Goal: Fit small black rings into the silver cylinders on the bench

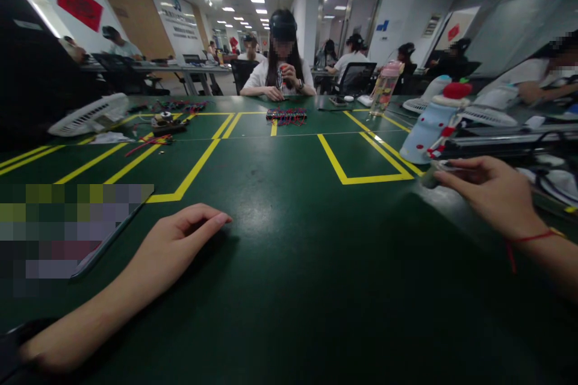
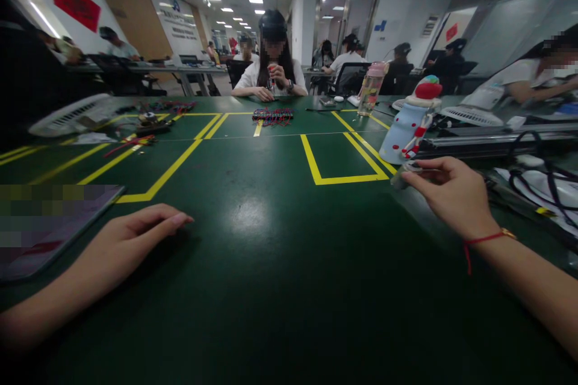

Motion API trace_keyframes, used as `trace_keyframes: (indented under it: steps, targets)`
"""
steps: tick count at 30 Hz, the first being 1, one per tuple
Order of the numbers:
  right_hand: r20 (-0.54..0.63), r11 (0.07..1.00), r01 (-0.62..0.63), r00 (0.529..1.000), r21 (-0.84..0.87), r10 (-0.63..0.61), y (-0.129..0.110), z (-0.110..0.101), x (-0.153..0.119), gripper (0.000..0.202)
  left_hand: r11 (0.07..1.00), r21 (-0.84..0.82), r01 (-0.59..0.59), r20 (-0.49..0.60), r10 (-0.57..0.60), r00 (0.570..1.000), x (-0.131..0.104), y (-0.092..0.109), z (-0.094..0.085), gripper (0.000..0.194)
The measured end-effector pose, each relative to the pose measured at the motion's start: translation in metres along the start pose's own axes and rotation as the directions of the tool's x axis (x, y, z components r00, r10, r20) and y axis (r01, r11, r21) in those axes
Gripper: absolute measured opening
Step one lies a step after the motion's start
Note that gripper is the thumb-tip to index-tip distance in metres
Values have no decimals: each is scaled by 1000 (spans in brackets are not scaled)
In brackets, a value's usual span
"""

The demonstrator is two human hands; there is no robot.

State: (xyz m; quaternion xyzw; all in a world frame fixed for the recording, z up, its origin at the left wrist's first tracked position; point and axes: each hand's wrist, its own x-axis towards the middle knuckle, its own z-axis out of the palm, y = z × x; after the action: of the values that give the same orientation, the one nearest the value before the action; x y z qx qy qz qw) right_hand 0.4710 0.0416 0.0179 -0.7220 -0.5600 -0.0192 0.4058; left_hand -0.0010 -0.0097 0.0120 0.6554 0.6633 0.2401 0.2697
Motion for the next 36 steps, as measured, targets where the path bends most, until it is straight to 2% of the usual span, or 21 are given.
trace_keyframes:
  steps: [3,4,6,8,10,14,16,18,20,23,26,31,33,36]
  targets:
    - [164,946,113,972,303,-169,-50,17,-35,42,1000,4,-14,0,14,1000,0,0,0,36]
    - [258,905,114,937,410,-235,-68,23,-49,40,1000,10,-10,-1,10,1000,0,0,0,36]
    - [378,812,158,824,562,-422,-102,34,-73,35,1000,14,-7,-4,7,1000,-1,1,0,37]
    - [430,738,172,718,652,-547,-126,45,-90,29,1000,18,-16,-2,16,1000,-2,1,0,35]
    - [449,702,156,668,695,-593,-138,55,-101,25,999,25,-32,3,32,999,-3,1,-1,34]
    - [468,697,113,663,708,-584,-136,67,-108,27,997,54,-52,3,52,999,1,0,2,34]
    - [487,701,81,663,709,-569,-132,70,-109,37,995,70,-67,-17,68,998,4,6,7,33]
    - [507,701,35,665,712,-548,-130,71,-110,50,988,74,-137,-35,140,990,6,20,15,32]
    - [520,700,-2,670,714,-529,-130,73,-110,56,959,56,-279,-31,281,959,7,41,26,29]
    - [533,694,-26,661,719,-527,-130,75,-111,50,902,6,-432,17,432,902,6,74,40,26]
    - [528,679,-30,654,734,-542,-129,76,-111,48,879,-5,-477,23,477,879,8,93,47,20]
    - [505,684,1,675,729,-539,-129,77,-111,48,875,0,-485,-101,482,870,10,93,42,16]
    - [499,686,19,671,728,-549,-129,76,-110,47,881,5,-472,-75,471,879,10,92,42,17]
    - [498,682,28,662,731,-560,-129,75,-110,45,886,-6,-463,23,463,886,11,94,47,18]
